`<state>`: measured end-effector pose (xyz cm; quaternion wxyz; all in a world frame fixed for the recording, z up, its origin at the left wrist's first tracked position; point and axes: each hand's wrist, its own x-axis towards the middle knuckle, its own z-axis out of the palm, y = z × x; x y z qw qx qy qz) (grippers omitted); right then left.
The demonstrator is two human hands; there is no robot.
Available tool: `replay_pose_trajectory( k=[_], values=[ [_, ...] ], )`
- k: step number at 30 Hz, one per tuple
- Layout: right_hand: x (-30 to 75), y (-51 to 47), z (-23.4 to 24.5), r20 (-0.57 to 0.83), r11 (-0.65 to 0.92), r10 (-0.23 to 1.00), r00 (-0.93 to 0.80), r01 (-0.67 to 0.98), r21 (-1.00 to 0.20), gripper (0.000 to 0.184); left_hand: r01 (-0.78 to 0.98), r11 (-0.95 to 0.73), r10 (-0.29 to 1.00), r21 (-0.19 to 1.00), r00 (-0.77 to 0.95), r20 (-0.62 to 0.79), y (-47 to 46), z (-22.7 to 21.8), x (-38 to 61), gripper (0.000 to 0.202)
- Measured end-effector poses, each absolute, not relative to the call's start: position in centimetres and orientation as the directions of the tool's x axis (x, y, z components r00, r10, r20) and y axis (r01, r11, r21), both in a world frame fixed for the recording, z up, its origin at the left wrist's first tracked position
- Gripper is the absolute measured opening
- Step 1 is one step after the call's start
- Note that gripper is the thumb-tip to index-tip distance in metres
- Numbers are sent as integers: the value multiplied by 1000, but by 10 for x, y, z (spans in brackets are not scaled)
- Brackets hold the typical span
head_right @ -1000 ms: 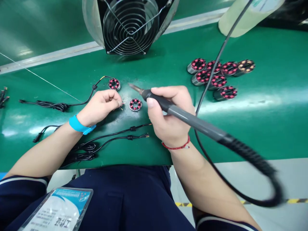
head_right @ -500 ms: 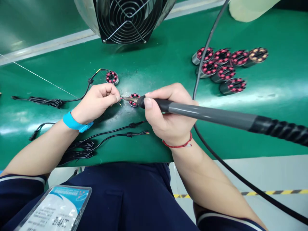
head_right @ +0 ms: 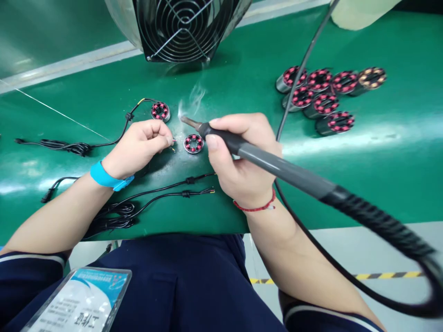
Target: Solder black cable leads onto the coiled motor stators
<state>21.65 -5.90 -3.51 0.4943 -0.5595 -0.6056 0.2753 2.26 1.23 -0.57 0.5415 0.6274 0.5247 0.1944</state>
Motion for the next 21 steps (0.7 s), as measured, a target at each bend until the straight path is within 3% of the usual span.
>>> replay_pose_trajectory(
  k=[3,9,14,21],
  values=[
    [212,-55,-34,427,341,896,123,427,-837,23,442,141,870,886,372,-323,12,-5,23,10],
    [201,-51,-34,256,230,966,33,340,-912,36,440,138,870,887,374,-320,13,-5,24,10],
    [195,-42,-34,262,254,964,-48,456,-853,33,435,137,868,890,381,-320,13,-5,23,10],
    [189,-29,-43,249,274,962,-116,449,-850,38,424,117,871,898,391,-298,14,-9,21,9]
  ],
)
